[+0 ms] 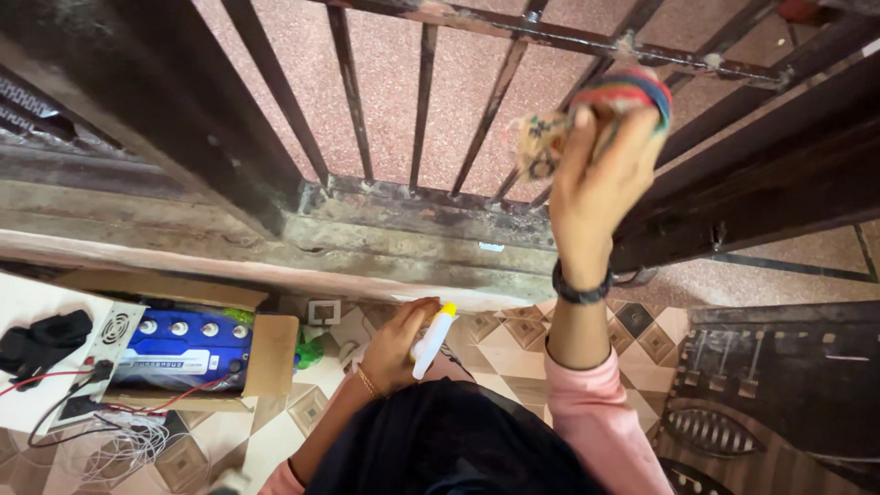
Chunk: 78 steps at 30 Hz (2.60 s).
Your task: The person cleans a metal window grill by spraying liquid from a spray bottle onto the frame and wiping down the metal bars with a cloth.
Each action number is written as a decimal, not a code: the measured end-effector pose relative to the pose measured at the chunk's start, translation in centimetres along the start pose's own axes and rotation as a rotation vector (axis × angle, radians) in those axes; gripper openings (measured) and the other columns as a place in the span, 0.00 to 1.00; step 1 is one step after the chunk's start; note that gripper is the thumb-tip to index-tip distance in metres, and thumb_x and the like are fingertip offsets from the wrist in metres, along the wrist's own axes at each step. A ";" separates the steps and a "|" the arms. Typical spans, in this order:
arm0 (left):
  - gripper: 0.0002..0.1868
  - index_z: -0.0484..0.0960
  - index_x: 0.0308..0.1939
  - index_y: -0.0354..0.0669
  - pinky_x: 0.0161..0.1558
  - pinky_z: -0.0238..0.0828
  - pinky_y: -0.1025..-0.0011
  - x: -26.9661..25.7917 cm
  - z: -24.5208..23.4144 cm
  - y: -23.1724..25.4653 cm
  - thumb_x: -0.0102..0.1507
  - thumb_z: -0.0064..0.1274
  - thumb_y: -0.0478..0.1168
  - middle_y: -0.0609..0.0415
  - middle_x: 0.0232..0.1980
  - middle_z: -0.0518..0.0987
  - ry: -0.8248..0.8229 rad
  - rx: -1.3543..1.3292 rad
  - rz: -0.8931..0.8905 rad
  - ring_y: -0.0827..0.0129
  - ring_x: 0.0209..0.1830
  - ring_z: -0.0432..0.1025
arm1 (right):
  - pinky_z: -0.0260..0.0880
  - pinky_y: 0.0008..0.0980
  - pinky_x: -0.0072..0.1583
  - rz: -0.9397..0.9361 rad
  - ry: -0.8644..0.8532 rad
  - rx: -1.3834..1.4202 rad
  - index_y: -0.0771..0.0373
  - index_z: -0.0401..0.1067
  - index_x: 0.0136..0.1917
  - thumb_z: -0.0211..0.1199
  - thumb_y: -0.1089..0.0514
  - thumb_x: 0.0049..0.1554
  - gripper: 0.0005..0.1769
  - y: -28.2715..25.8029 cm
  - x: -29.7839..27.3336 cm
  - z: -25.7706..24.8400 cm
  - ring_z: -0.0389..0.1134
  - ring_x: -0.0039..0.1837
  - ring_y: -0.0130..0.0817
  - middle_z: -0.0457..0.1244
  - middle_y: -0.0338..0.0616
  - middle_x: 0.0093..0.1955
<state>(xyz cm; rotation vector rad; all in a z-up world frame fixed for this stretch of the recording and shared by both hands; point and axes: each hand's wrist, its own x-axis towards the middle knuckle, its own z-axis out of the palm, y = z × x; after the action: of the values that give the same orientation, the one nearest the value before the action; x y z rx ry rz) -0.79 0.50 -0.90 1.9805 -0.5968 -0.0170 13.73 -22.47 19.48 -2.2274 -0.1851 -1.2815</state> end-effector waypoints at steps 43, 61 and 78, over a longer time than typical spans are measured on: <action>0.37 0.71 0.66 0.39 0.63 0.68 0.58 0.8 -1.8 -0.1 0.53 0.61 0.41 0.43 0.68 0.72 -0.058 -0.021 0.006 0.45 0.66 0.69 | 0.68 0.31 0.50 0.239 -0.014 0.205 0.68 0.70 0.59 0.60 0.58 0.71 0.10 0.9 -0.6 2.8 0.65 0.44 0.29 0.66 0.44 0.44; 0.38 0.71 0.66 0.40 0.65 0.64 0.58 0.9 -0.2 -0.7 0.52 0.63 0.42 0.43 0.69 0.72 -0.142 0.006 0.069 0.46 0.67 0.69 | 0.69 0.45 0.52 0.428 -0.680 -0.037 0.60 0.71 0.62 0.63 0.52 0.67 0.14 8.7 -15.9 4.0 0.69 0.47 0.44 0.66 0.48 0.44; 0.38 0.71 0.66 0.42 0.67 0.63 0.57 0.2 -0.9 0.2 0.52 0.65 0.44 0.49 0.71 0.72 -0.142 0.024 0.009 0.50 0.68 0.69 | 0.73 0.42 0.53 0.040 -0.018 0.045 0.68 0.54 0.65 0.69 0.59 0.72 0.24 -1.2 -0.4 0.1 0.73 0.51 0.46 0.63 0.59 0.53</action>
<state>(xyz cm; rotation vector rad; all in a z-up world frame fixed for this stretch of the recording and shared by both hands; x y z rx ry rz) -0.43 1.09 -0.22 2.0110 -0.7005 -0.1461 13.13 -21.36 19.64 -2.1944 -0.1740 -1.2252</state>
